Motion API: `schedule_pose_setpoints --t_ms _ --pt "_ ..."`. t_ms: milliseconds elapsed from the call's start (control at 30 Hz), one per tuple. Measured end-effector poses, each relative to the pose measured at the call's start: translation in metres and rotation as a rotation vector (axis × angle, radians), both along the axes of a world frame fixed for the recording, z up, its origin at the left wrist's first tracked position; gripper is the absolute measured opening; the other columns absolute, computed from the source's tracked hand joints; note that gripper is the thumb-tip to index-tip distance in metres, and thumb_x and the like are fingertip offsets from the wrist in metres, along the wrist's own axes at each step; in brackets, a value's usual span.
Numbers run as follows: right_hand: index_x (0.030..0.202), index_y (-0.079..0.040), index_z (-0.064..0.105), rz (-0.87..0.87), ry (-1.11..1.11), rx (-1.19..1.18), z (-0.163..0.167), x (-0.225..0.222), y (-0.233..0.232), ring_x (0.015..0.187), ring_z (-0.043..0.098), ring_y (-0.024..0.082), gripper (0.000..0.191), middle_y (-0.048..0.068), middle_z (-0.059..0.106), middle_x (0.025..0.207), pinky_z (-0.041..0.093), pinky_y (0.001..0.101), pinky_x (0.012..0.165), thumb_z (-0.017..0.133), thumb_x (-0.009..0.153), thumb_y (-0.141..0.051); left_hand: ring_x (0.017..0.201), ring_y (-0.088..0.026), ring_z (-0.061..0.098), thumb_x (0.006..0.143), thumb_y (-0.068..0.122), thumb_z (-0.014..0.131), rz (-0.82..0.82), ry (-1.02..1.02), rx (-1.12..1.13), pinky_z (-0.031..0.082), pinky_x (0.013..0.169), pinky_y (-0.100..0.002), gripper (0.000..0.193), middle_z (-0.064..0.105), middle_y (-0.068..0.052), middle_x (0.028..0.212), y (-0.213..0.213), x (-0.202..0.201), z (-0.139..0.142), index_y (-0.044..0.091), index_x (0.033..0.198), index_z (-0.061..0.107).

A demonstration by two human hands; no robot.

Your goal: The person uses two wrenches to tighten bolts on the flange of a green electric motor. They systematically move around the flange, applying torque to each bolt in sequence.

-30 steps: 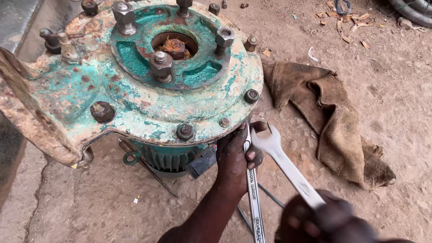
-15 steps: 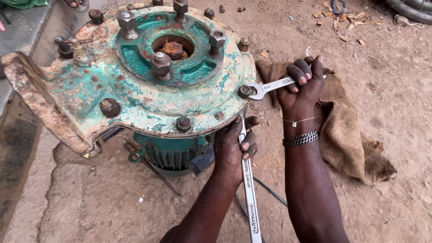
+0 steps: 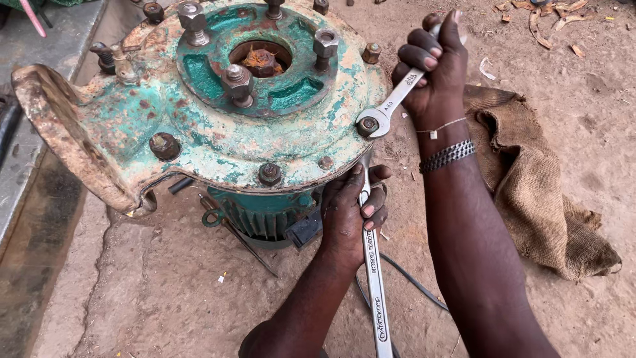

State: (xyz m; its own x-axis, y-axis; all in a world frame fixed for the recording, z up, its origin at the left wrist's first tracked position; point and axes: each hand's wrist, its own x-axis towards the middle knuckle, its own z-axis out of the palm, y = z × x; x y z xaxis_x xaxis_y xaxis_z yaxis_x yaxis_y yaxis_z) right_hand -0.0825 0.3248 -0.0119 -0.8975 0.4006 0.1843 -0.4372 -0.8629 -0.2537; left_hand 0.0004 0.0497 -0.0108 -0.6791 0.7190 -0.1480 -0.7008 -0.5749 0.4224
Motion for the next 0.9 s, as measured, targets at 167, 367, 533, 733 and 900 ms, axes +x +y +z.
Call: schedule_pose_setpoints --t_ms 167,367,533,733,900 --pt "0.084 -0.011 0.06 -0.316 -0.143 -0.062 0.046 0.055 -0.071 0.042 0.048 0.008 0.04 -0.002 0.054 0.055 0.036 0.0251 0.039 0.047 0.11 -0.039 0.053 -0.003 0.045 0.108 0.017 0.051 0.002 0.006 0.037 0.035 0.039 -0.017 0.017 0.068 -0.016 0.108 0.001 0.0 0.0 0.005 0.12 0.053" --pt "0.113 -0.019 0.04 -1.09 -0.045 0.562 0.023 0.162 -0.248 0.092 0.064 0.024 0.026 0.002 0.054 0.078 0.06 0.0401 0.063 0.052 0.113 -0.042 0.045 -0.006 0.039 0.109 0.02 0.055 -0.006 0.024 -0.095 0.032 0.036 -0.02 0.025 0.052 -0.008 0.082 -0.001 -0.002 -0.005 0.0 0.122 0.06" --pt "0.117 -0.016 0.043 -1.507 0.139 0.639 -0.003 0.178 -0.234 0.057 0.06 0.01 0.023 -0.001 0.051 0.065 0.051 0.0286 0.054 0.06 0.104 -0.024 0.051 -0.006 0.04 0.105 0.015 0.056 0.013 -0.024 -0.002 0.03 0.039 -0.021 0.018 0.062 -0.009 0.101 -0.001 -0.002 -0.01 0.002 0.117 0.058" --pt "0.103 -0.013 0.055 -0.824 0.139 0.235 0.041 0.174 -0.114 0.051 0.051 0.008 0.027 -0.002 0.049 0.065 0.039 0.0195 0.041 0.05 0.121 -0.033 0.051 -0.004 0.043 0.104 0.015 0.055 -0.009 -0.05 0.056 0.032 0.038 -0.019 0.016 0.066 -0.013 0.106 0.004 -0.003 -0.013 0.004 0.115 0.053" --pt "0.099 -0.01 0.055 -0.328 0.002 -0.04 -0.004 0.074 -0.014 0.053 0.051 0.01 0.036 -0.002 0.049 0.066 0.035 0.0207 0.041 0.055 0.112 -0.043 0.052 -0.004 0.045 0.104 0.014 0.053 -0.04 -0.083 0.056 0.033 0.037 -0.018 0.02 0.066 -0.015 0.106 0.007 -0.009 -0.014 0.003 0.12 0.053"
